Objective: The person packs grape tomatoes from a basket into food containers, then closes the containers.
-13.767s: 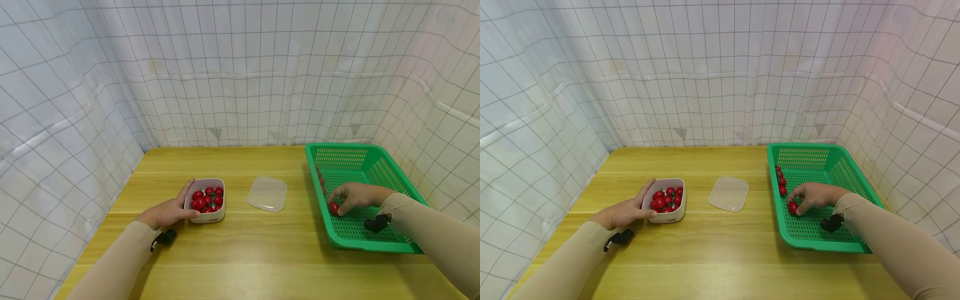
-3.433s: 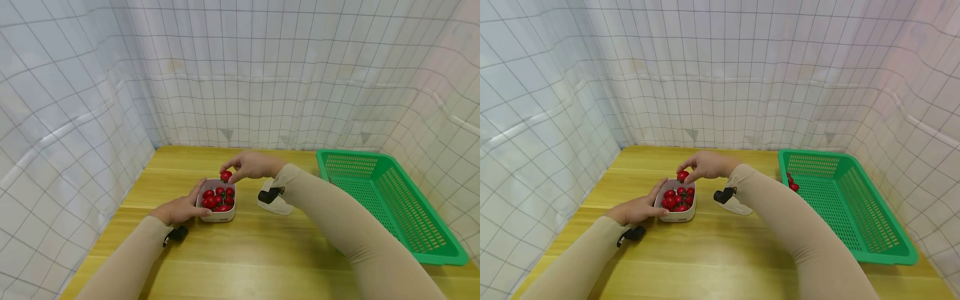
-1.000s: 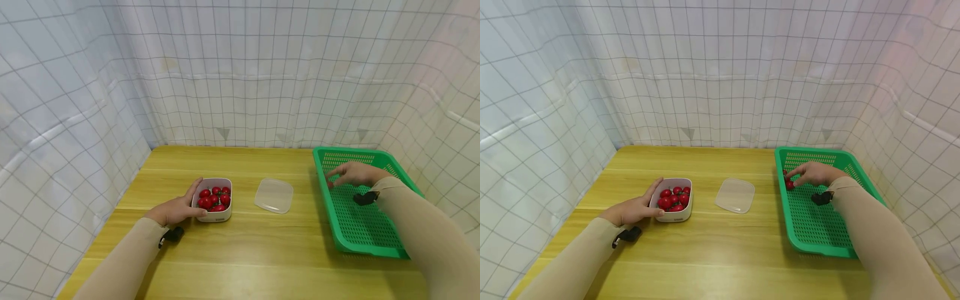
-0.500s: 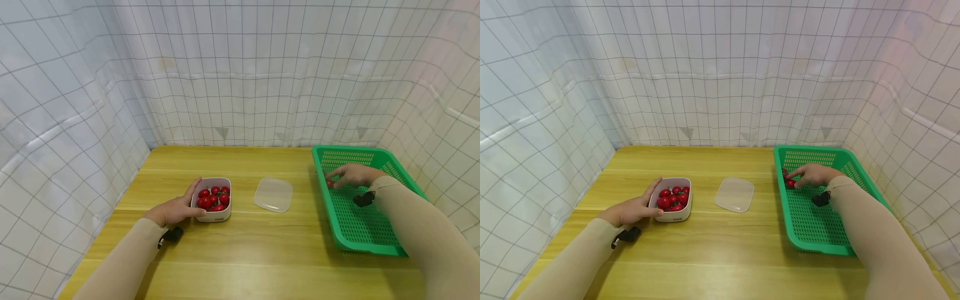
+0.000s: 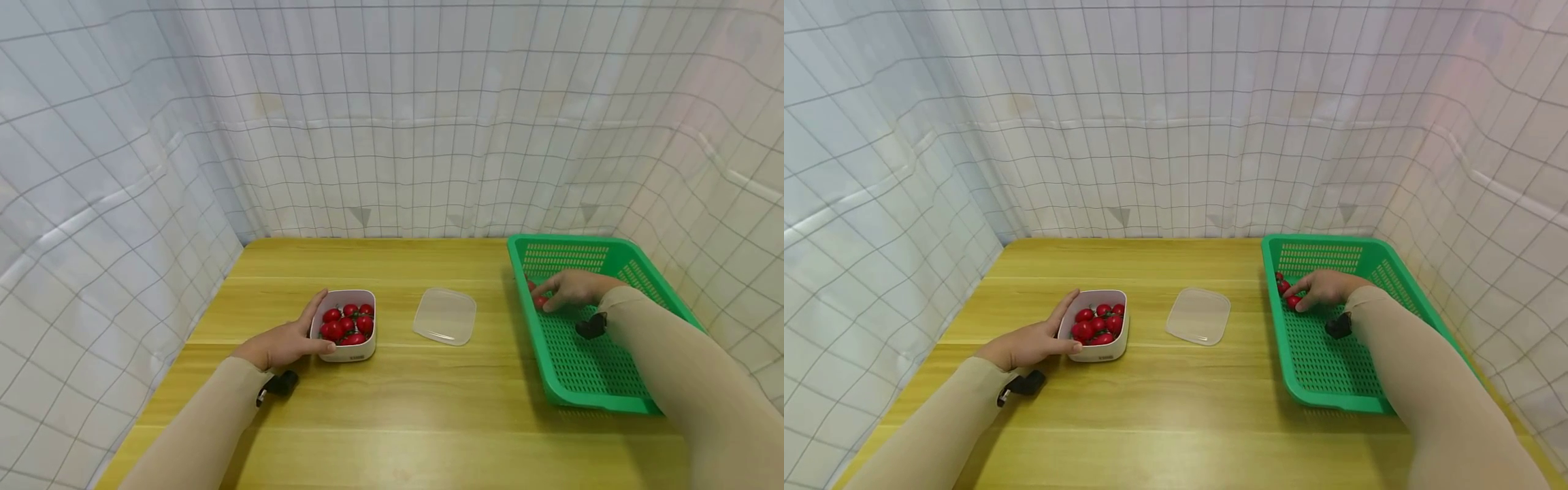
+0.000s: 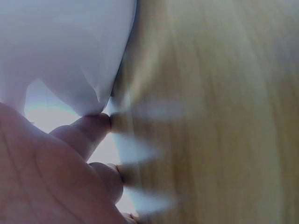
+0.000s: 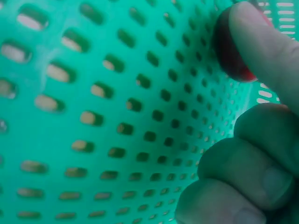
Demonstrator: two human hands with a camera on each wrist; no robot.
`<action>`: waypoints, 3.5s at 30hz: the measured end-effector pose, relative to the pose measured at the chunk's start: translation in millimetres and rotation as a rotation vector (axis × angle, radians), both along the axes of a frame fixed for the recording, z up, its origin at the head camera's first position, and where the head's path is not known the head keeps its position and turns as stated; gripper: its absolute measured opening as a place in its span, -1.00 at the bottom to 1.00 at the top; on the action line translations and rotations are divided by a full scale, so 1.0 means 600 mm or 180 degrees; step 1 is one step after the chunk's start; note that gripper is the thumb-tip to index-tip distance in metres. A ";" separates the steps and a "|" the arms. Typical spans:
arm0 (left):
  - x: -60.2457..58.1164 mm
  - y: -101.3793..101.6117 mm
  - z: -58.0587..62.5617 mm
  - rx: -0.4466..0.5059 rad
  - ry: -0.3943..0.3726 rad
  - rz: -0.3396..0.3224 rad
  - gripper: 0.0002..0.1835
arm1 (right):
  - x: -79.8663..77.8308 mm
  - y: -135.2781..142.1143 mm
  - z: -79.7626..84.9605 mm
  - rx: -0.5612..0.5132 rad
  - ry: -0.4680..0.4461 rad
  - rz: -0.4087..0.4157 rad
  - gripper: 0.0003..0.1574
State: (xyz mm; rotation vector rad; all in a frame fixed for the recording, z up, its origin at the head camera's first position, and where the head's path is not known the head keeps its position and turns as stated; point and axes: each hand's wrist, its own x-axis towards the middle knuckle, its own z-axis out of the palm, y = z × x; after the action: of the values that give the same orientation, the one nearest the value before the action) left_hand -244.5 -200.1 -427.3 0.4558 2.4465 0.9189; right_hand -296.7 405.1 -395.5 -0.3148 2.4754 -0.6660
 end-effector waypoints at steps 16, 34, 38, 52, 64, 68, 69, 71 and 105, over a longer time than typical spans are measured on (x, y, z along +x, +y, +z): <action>0.002 0.000 -0.001 0.0027 0.0010 -0.0008 0.29 | -0.009 0.006 -0.011 0.0064 -0.0076 0.0076 -0.24; 0.003 -0.002 -0.005 -0.0086 0.0072 -0.0004 0.28 | -0.004 0.002 -0.013 0.0020 -0.0274 0.0010 -0.21; 0.002 -0.002 -0.006 -0.0058 0.0058 -0.0010 0.29 | -0.003 0.002 -0.015 -0.0007 -0.0295 -0.0009 -0.21; -0.001 -0.005 -0.008 -0.0031 0.0041 0.0015 0.29 | -0.007 0.000 -0.014 -0.0084 -0.0315 -0.0040 -0.22; 0.001 -0.004 -0.008 -0.0066 0.0044 0.0039 0.28 | -0.005 -0.001 -0.012 0.0045 -0.0242 -0.0004 -0.21; 0.002 -0.003 -0.006 -0.0085 0.0058 0.0047 0.28 | -0.005 -0.002 -0.012 -0.0025 -0.0298 -0.0042 -0.18; 0.003 -0.003 -0.006 -0.0089 0.0058 0.0050 0.28 | -0.005 -0.002 -0.012 -0.0057 -0.0324 -0.0058 -0.18; 0.003 -0.003 -0.005 -0.0101 0.0059 0.0053 0.27 | -0.005 -0.002 -0.013 -0.0103 -0.0359 -0.0080 -0.17; 0.000 -0.007 -0.003 0.0087 -0.0043 0.0032 0.29 | 0.006 0.006 0.089 -0.0526 -0.0437 -0.0226 -0.21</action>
State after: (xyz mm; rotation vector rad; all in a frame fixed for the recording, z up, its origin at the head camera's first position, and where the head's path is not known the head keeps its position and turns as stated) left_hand -244.5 -204.5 -429.4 0.4459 2.4287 0.9575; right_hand -292.8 408.9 -342.2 -0.2353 2.3149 -0.8944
